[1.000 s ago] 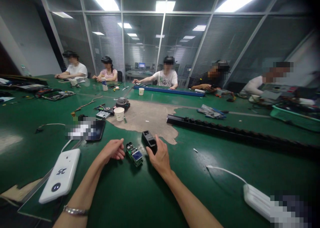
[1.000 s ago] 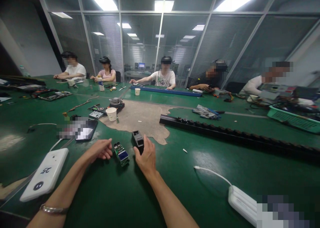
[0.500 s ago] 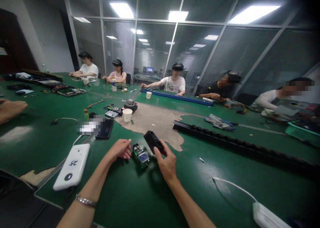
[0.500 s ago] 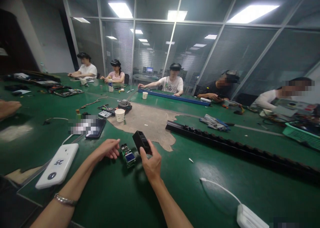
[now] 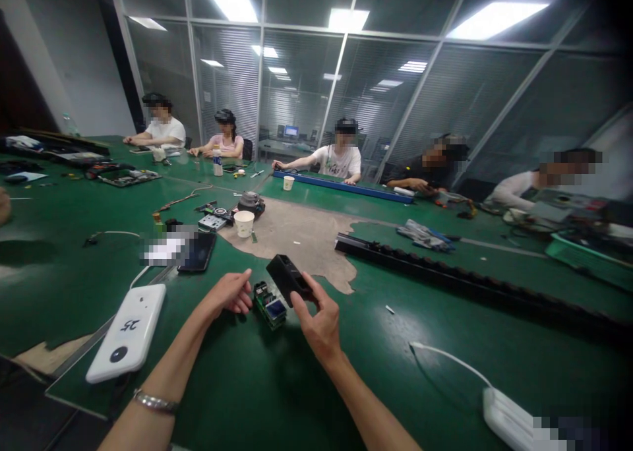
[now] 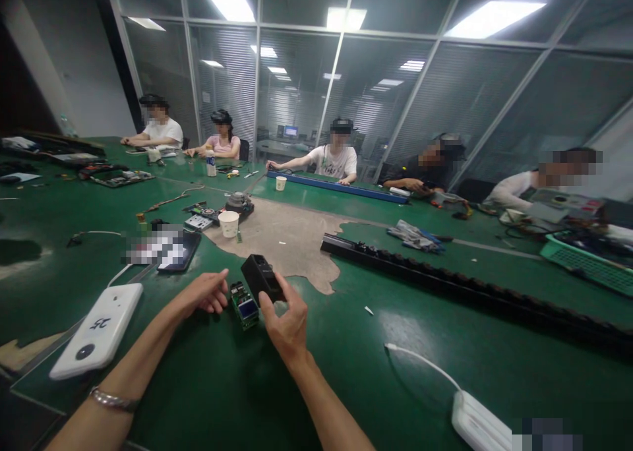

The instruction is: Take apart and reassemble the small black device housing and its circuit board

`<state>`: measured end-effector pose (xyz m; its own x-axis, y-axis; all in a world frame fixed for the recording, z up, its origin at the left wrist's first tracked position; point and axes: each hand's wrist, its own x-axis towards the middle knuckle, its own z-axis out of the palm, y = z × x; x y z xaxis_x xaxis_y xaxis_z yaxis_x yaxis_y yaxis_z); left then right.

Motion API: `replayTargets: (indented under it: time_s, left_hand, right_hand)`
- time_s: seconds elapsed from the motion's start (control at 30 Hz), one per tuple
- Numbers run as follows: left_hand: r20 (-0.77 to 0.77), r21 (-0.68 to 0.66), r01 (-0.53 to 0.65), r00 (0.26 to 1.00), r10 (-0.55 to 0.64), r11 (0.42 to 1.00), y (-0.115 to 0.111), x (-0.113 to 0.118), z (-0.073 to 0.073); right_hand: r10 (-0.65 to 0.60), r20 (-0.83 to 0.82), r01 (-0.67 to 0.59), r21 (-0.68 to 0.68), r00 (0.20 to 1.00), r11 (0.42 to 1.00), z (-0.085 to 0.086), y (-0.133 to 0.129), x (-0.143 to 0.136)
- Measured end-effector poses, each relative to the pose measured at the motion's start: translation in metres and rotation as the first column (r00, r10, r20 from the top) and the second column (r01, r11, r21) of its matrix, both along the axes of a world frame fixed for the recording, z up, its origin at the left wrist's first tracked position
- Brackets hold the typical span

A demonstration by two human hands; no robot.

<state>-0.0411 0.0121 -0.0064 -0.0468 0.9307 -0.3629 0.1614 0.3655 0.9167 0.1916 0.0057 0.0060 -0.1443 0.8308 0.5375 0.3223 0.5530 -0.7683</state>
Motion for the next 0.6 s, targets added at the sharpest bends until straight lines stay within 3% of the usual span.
replayTargets:
  time_s: [0.2,0.6]
  left_hand:
    - [0.009,-0.016,-0.003,1.000,0.003,1.000,0.003,-0.002,-0.004]
    - [-0.018,-0.002,-0.003,1.000,0.003,1.000,0.004,-0.001,-0.009]
  right_hand:
    - [-0.003,0.220,-0.043,0.205,0.975,0.978,0.002,-0.014,-0.010]
    - [0.009,0.454,-0.096,0.167,0.891,0.981,-0.007,-0.024,-0.018]
